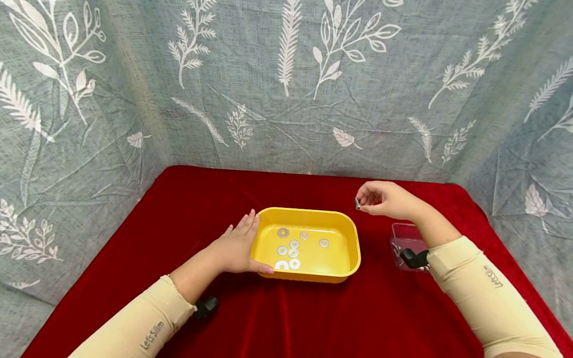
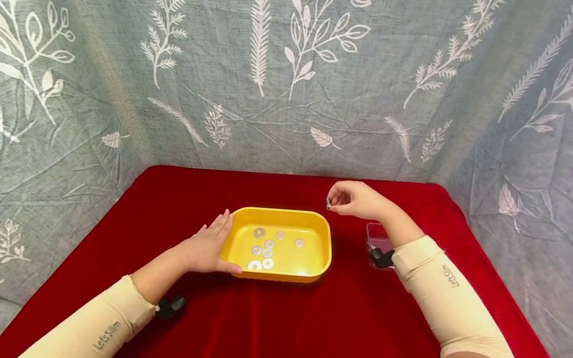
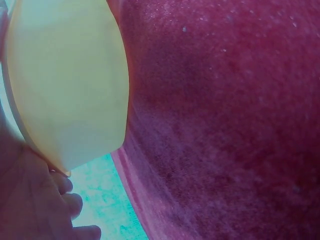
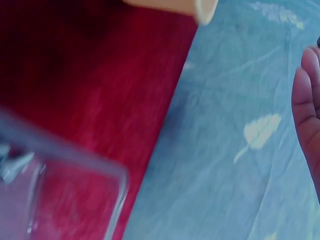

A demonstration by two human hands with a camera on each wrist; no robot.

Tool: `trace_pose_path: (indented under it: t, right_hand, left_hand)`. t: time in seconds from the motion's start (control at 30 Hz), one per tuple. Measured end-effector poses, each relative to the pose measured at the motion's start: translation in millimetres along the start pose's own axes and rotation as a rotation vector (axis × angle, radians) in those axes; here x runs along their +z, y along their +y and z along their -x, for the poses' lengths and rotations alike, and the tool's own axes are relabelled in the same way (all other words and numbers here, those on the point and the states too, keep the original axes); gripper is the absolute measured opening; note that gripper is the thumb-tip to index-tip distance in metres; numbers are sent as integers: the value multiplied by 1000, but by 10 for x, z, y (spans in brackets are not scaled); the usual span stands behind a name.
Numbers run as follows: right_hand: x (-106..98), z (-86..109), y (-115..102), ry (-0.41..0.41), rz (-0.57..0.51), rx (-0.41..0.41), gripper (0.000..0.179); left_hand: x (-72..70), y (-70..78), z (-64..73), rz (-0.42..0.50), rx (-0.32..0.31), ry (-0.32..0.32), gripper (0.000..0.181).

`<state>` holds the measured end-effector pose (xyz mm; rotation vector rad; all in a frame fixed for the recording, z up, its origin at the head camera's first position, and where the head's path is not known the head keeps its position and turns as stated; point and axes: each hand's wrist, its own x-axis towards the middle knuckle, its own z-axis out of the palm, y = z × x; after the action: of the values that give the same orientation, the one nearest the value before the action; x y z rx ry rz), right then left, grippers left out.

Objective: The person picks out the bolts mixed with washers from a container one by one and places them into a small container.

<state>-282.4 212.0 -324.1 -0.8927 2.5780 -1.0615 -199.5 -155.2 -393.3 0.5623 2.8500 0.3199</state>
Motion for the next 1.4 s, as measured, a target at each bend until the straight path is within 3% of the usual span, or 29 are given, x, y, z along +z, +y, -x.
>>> trace_pose_path:
  t: [0.33,0.77,0.93,1.4]
  right_hand:
    - [-157,461,335,49,5,50,16]
    - [-255,888,673,82,33,129,16]
    - [-302,989,729,62,32,150,15]
    - [-261,1060,872,21,19,87,13]
  left_hand:
    - [9,-17,-1,-12,-6,-1,131]
    - [13,22,15,17,-2,1,131]
    - [23,24,9,15,2,9,132]
    - [44,29,-15,19,1,6,132]
